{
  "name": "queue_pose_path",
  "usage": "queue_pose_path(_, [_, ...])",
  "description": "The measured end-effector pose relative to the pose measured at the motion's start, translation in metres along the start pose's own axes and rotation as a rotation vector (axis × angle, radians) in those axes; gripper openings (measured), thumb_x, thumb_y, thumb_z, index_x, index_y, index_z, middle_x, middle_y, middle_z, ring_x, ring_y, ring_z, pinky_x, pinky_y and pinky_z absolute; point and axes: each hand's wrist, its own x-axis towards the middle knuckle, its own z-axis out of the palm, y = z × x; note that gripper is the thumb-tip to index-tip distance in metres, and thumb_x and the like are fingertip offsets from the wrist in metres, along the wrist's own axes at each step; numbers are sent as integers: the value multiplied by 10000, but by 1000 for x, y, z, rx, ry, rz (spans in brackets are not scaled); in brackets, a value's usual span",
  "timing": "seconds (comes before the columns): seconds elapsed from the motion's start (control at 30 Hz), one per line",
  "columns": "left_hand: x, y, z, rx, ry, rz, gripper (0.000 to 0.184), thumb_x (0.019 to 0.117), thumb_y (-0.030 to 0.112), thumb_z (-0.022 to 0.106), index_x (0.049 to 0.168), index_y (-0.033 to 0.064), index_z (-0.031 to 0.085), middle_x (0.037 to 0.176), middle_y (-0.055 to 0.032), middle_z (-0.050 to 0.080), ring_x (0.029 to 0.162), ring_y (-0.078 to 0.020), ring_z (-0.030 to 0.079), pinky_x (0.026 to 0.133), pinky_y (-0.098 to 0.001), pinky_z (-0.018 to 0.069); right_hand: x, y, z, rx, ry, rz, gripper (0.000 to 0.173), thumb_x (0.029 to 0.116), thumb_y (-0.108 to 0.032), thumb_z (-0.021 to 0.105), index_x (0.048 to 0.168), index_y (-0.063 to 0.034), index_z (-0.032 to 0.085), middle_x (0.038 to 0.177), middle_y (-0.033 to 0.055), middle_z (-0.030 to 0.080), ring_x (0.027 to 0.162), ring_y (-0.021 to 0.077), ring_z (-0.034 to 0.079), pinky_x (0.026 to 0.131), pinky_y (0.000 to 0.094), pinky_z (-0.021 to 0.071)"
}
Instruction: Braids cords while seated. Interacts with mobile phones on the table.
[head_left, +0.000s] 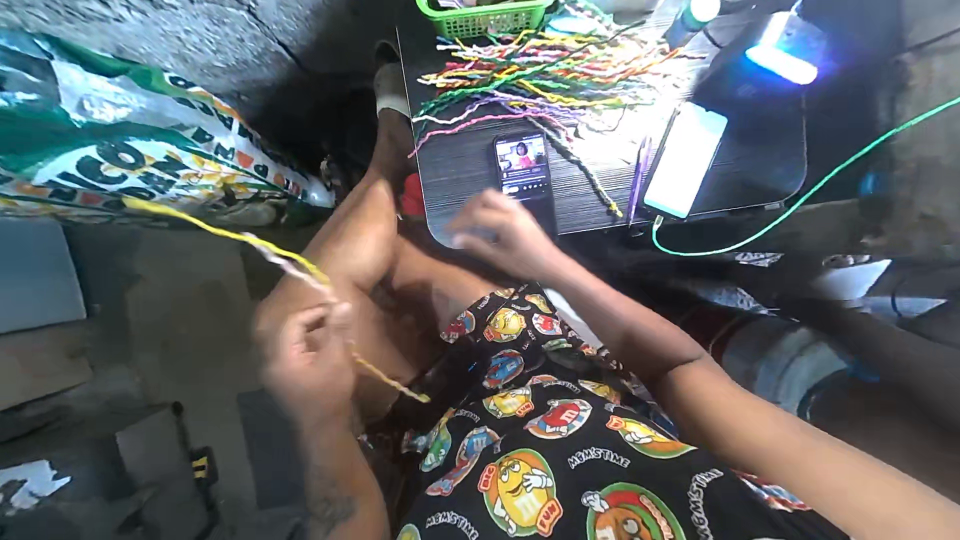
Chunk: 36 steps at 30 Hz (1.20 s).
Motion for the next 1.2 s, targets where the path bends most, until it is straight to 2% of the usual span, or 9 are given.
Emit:
queue_pose_path(0.1, [23, -25, -28, 11, 120, -79, 322, 1017, 193, 607, 1144, -103, 598, 1005, -74, 662, 879, 12, 610, 824, -195, 521, 10, 51, -35, -360, 141, 168, 276, 1014, -247, 599, 1218, -127, 741, 1260, 180, 651, 1171, 380, 594, 1005, 563, 451])
queue_pose_path(0.17, [33, -42, -29, -46, 158, -142, 281, 1025, 195, 593, 1161, -51, 585, 1002, 13, 648, 868, 45, 611, 813, -176, 527, 12, 72, -49, -449, 128, 309, 337, 1036, -302, 550, 1313, -179, 697, 1400, 201, 567, 1307, 441, 498, 1092, 605, 384])
queue_pose_path(0.3, [44, -58, -13, -97, 173, -85, 203, 1009, 189, 622, 1125, 24, 595, 943, 95, 633, 822, 60, 612, 771, -159, 536, 3, 95, -49, -497, 90, 386, 392, 1066, -391, 460, 1340, -223, 684, 1555, 189, 437, 1429, 438, 373, 1168, 587, 292])
queue_pose_path(0.53, [53, -65, -18, -139, 159, -96, 186, 1058, 207, 539, 1168, 70, 602, 1027, 125, 654, 850, 48, 642, 771, -165, 550, 6, 111, -50, -327, 195, 251, 436, 1083, -360, 385, 1308, -154, 697, 1523, 231, 462, 1459, 426, 349, 1206, 560, 251])
queue_pose_path(0.73, [53, -67, -17, -176, 146, -64, 196, 1053, 174, 542, 1202, 59, 598, 1096, 117, 662, 887, 36, 653, 804, -181, 562, 14, 112, -49, -426, 133, 274, 437, 1083, -422, 374, 1311, -242, 700, 1566, 180, 434, 1452, 414, 360, 1165, 616, 242])
queue_pose_path(0.87, [54, -68, -17, -177, 115, -47, 191, 1047, 170, 550, 1197, 65, 600, 1096, 115, 660, 909, 31, 651, 819, -186, 561, 15, 108, -47, -490, 94, 302, 437, 1086, -436, 362, 1326, -281, 693, 1600, 162, 397, 1456, 425, 347, 1162, 607, 251])
queue_pose_path(1.0, [54, -69, -17, -187, 112, -41, 197, 1046, 177, 553, 1200, 63, 598, 1089, 113, 659, 911, 32, 649, 815, -178, 556, 13, 110, -52, -288, 196, 249, 475, 1092, -391, 337, 1332, -170, 682, 1592, 199, 389, 1482, 380, 330, 1209, 566, 212])
queue_pose_path(1.1, [53, -68, -17, -187, 117, -43, 200, 1045, 171, 553, 1195, 47, 598, 1091, 105, 658, 902, 36, 647, 809, -171, 553, 9, 115, -55, -174, 276, 230, 488, 1101, -335, 322, 1354, -73, 646, 1567, 226, 412, 1466, 354, 365, 1199, 499, 274])
queue_pose_path(1.2, [53, -68, -17, -193, 111, -33, 192, 1046, 171, 547, 1195, 60, 598, 1095, 117, 656, 912, 39, 644, 818, -175, 551, 6, 116, -56, -135, 291, 245, 477, 1095, -308, 336, 1353, -48, 641, 1563, 234, 410, 1456, 351, 375, 1189, 471, 295])
